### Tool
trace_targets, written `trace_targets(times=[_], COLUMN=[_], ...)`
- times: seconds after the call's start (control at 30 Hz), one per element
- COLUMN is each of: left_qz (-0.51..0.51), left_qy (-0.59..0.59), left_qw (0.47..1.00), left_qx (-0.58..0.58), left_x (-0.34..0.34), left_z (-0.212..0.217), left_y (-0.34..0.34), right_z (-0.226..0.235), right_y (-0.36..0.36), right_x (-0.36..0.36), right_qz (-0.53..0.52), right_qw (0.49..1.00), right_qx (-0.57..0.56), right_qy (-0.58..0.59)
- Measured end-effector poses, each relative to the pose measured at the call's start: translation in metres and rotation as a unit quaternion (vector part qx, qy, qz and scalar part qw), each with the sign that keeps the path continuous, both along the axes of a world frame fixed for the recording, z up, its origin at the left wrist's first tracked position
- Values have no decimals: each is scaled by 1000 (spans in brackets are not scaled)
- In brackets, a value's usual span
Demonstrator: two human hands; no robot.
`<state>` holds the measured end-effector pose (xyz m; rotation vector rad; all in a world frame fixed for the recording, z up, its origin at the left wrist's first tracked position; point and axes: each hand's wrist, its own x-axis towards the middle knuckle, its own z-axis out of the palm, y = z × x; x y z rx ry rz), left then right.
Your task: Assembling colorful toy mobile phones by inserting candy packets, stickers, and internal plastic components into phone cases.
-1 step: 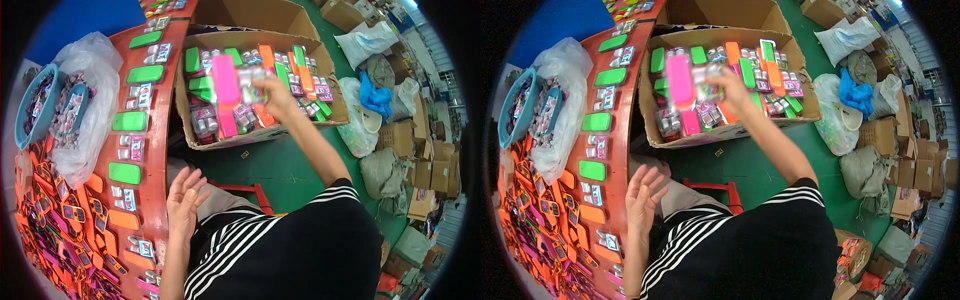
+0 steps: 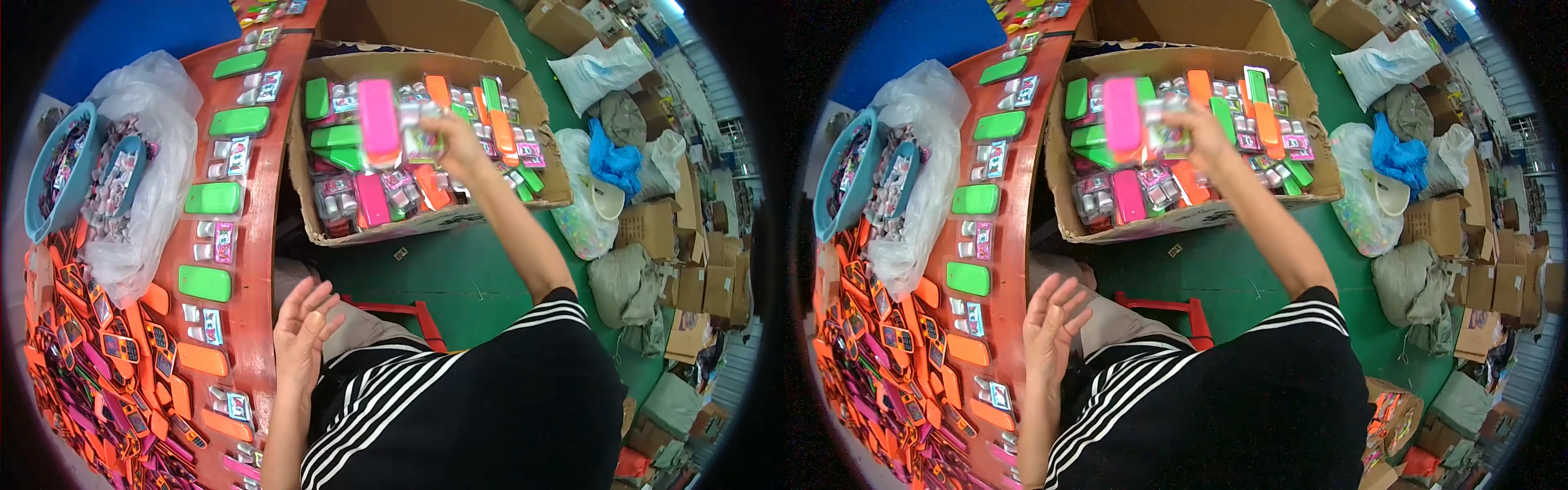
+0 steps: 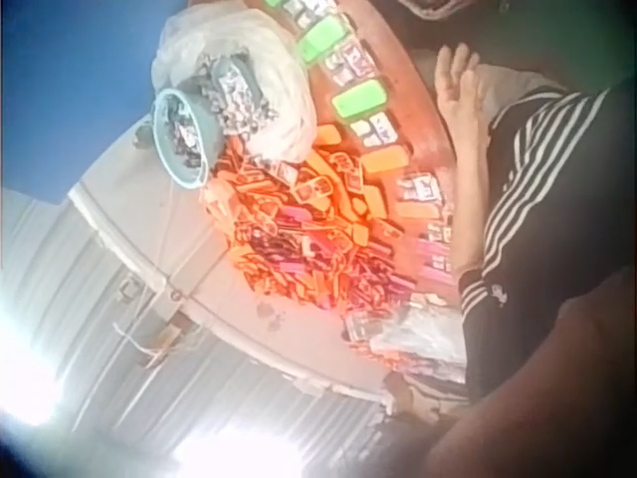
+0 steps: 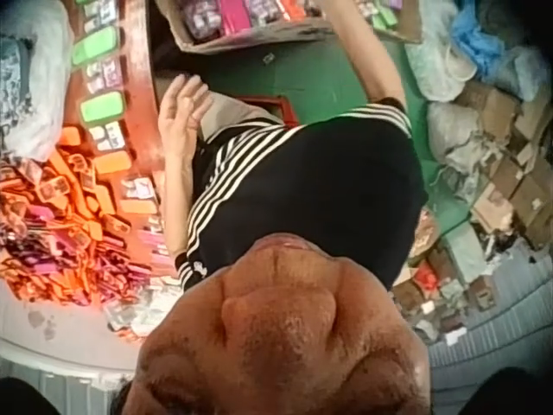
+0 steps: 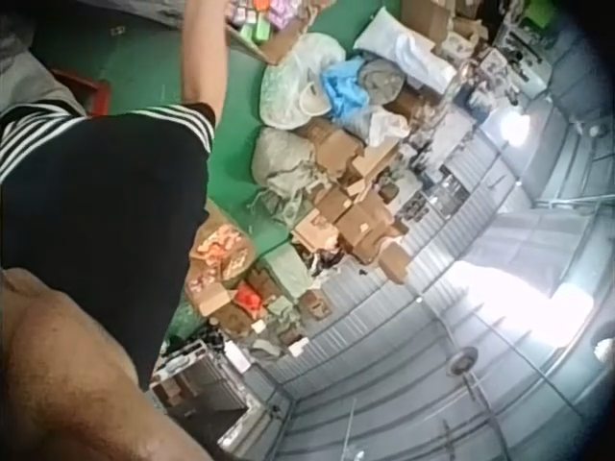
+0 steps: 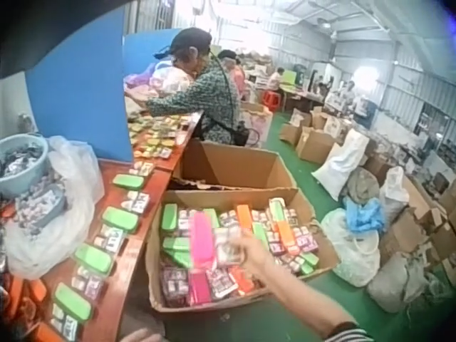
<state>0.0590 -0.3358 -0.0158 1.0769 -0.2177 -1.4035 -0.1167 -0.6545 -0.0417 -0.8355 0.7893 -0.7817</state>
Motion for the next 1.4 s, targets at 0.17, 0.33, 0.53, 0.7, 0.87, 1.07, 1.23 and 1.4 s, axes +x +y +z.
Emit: trace_targets(times=[0.17, 0.33, 0.53, 0.7, 0.87, 1.07, 1.23, 1.4], left_qz=[-12, 0, 3, 3, -1, 161, 298, 213], left_qy=[-39, -41, -44, -43, -111, -228, -674, -593], left_qw=[998, 998, 997, 997, 992, 953, 526, 299], left_qx=[38, 50, 63, 59, 58, 122, 424, 717], left_x=[-1, 2, 3, 1, 4, 15, 35, 18], left_z=[-5, -6, -5, 1, 7, 51, 47, 62], left_y=[5, 4, 2, 9, 38, 116, 244, 323], right_z=[-29, -48, -52, -51, -27, -5, 28, 38], right_y=[-96, -135, -146, -156, -122, -82, 100, 254], right_x=[-7, -2, 19, 13, 47, 41, 128, 168], right_qz=[-67, -8, 12, 79, 61, -12, 233, 338], right_qw=[997, 998, 983, 804, 622, 542, 718, 573], right_qx=[-38, -20, -25, -265, -349, -600, -634, -745], right_qy=[25, 56, 183, 527, 698, 588, 167, -52])
